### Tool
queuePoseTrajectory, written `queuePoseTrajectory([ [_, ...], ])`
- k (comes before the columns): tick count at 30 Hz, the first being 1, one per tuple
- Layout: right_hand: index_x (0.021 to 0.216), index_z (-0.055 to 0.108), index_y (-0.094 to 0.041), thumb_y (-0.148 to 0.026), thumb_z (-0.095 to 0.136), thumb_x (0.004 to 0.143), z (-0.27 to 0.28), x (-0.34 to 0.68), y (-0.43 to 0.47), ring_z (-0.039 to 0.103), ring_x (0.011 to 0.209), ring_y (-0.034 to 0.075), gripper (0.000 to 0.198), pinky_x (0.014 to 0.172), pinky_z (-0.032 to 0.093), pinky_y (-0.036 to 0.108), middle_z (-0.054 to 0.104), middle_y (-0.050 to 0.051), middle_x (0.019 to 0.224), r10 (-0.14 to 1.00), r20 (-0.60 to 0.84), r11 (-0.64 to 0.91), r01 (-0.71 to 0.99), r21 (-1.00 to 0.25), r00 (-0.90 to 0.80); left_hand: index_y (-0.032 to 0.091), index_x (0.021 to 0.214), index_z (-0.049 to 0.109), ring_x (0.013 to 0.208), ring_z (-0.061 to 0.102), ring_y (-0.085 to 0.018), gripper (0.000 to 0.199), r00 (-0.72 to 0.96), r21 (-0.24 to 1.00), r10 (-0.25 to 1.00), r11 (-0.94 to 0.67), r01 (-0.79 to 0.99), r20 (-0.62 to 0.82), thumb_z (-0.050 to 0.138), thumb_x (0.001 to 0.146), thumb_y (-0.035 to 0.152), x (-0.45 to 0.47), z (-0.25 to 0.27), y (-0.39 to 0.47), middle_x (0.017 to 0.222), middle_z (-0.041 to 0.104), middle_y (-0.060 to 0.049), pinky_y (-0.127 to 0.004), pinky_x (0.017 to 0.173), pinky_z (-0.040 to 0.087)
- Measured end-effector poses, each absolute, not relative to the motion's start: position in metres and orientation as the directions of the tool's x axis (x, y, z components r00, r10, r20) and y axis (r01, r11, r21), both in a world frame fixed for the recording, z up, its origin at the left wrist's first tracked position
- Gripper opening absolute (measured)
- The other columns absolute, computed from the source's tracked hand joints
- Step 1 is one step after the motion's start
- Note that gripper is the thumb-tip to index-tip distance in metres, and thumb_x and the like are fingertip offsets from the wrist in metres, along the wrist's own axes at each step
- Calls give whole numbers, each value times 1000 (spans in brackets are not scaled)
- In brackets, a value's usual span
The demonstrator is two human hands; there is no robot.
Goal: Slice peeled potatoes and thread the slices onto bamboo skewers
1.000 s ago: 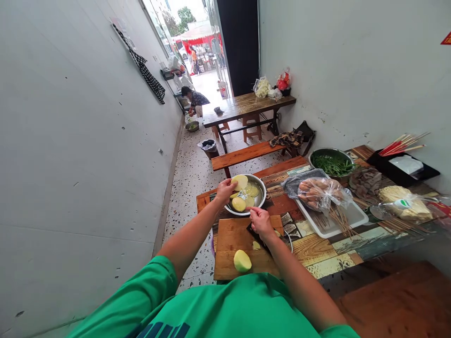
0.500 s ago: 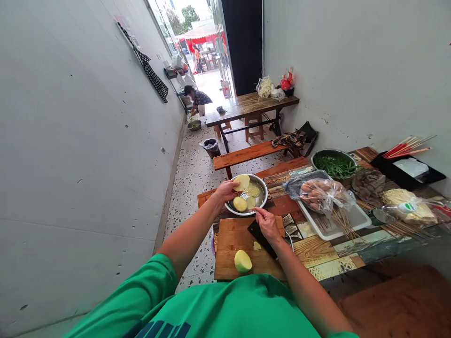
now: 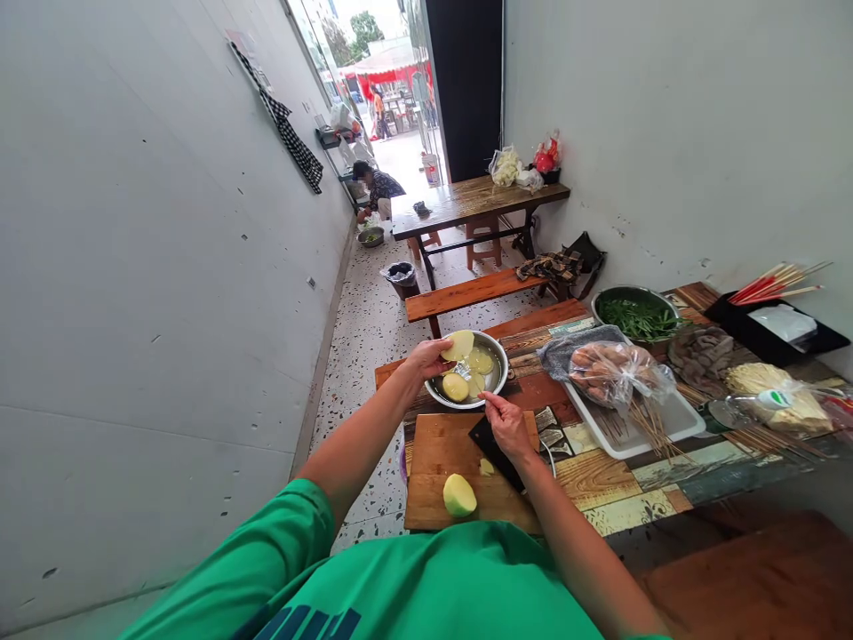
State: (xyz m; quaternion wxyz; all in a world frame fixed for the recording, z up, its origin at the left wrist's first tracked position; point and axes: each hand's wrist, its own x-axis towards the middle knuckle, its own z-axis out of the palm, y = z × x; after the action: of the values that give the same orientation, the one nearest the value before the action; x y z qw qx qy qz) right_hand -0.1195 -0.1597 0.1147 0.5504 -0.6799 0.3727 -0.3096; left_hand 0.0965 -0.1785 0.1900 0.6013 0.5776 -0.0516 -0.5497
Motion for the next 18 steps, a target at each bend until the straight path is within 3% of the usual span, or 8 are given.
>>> queuePoseTrajectory([
  [7, 104, 72, -13, -50, 50, 82, 118, -116, -155, 47, 58, 13, 49, 57, 40, 27, 60, 3, 65, -880, 64, -159, -164, -974, 471, 9, 86, 60, 60, 59, -13, 16, 359, 767, -745, -306, 563, -561, 69, 74, 6, 96, 197, -180, 72, 61, -6, -25, 54, 51],
  [18, 102, 70, -9, -54, 52, 78, 129, -113, -154, 37, 52, 10, 54, 49, 30, 24, 50, -1, 58, -870, -52, -1, -106, -994, 490, 7, 78, 61, 58, 59, -15, 5, 360, 814, -778, -311, 491, -515, 65, 77, 6, 91, 210, -182, 73, 62, -8, -28, 54, 50],
])
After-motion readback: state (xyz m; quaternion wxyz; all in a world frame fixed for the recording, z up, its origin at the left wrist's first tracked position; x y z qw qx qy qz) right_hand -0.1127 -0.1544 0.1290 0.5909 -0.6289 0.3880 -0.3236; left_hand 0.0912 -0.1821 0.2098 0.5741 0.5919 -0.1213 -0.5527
